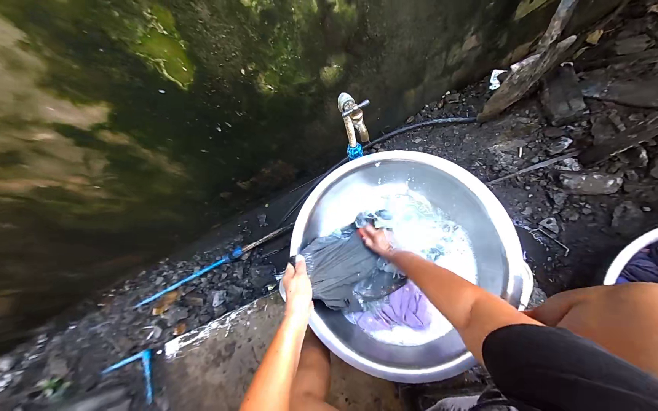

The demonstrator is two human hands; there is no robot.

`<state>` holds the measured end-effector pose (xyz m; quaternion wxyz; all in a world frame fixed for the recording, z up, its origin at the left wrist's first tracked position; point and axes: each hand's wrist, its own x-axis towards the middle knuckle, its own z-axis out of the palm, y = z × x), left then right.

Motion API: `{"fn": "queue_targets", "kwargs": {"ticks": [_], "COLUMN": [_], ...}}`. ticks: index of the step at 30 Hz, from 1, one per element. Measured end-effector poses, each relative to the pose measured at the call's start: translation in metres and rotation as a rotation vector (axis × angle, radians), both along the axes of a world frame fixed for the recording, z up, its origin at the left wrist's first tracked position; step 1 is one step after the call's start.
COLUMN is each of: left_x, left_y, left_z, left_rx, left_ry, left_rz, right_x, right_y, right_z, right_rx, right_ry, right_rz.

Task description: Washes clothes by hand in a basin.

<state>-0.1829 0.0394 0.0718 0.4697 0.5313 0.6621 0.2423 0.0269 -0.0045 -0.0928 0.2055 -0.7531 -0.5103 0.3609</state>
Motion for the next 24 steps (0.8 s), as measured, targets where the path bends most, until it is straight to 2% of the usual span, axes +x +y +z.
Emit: {"fn": "queue_targets", "kwargs": {"ticks": [2,4,6,7,9,11,12,14,15,17,18,20,21,23,24], "left_x": [-0.007,-0.012,-0.013,-0.011,-0.004,0.002,0.002,0.002,0.005,0.011,0.011,0.01,0.008,-0.002,-0.01], "left_y": [0.001,0.003,0.004,0.004,0.0,0.0,0.002,0.003,0.001,-0.005,-0.008,-0.008,-0.005,0.008,0.014], "left_z": [0.004,-0.004,-0.016,-0.023,-0.032,-0.038,-0.037,-0.027,-0.019,0.006,0.021,0.046,0.052,0.04,0.025], "left_rx": [0.025,0.036,0.025,0.01,-0.018,0.004,-0.004,-0.024,-0.035,-0.064,-0.084,-0.084,-0.071,-0.032,-0.018], "left_ry": [-0.076,-0.104,-0.082,-0.066,-0.044,0.004,0.032,0.045,0.03,-0.048,-0.1,-0.231,-0.32,-0.475,-0.452], "left_rz": [0.029,0.062,0.073,0.054,0.016,0.021,0.029,0.009,-0.009,-0.004,0.017,0.09,0.116,0.046,-0.063], "right_x": [0.041,0.055,0.038,0.014,-0.052,-0.102,-0.108,-0.089,-0.071,-0.031,-0.001,0.048,0.063,0.074,0.07], "right_y": [-0.009,-0.007,0.003,0.006,0.008,0.01,0.012,0.017,0.015,0.01,0.001,-0.004,-0.002,0.004,0.008], "right_z": [0.0,0.011,0.036,0.053,0.085,0.092,0.084,0.05,0.027,-0.024,-0.022,-0.004,0.002,0.013,0.022], "right_rx": [-0.075,-0.197,-0.084,0.032,0.197,0.234,0.176,0.03,0.072,0.332,0.234,-0.103,-0.169,-0.193,-0.123], "right_ry": [-0.052,-0.001,0.182,0.288,0.45,0.387,0.337,0.234,0.222,0.246,0.152,0.001,-0.055,-0.016,0.064], "right_rz": [-0.114,-0.302,-0.46,-0.446,-0.255,-0.045,0.016,0.084,0.064,-0.11,-0.124,-0.075,-0.125,-0.316,-0.425]}}
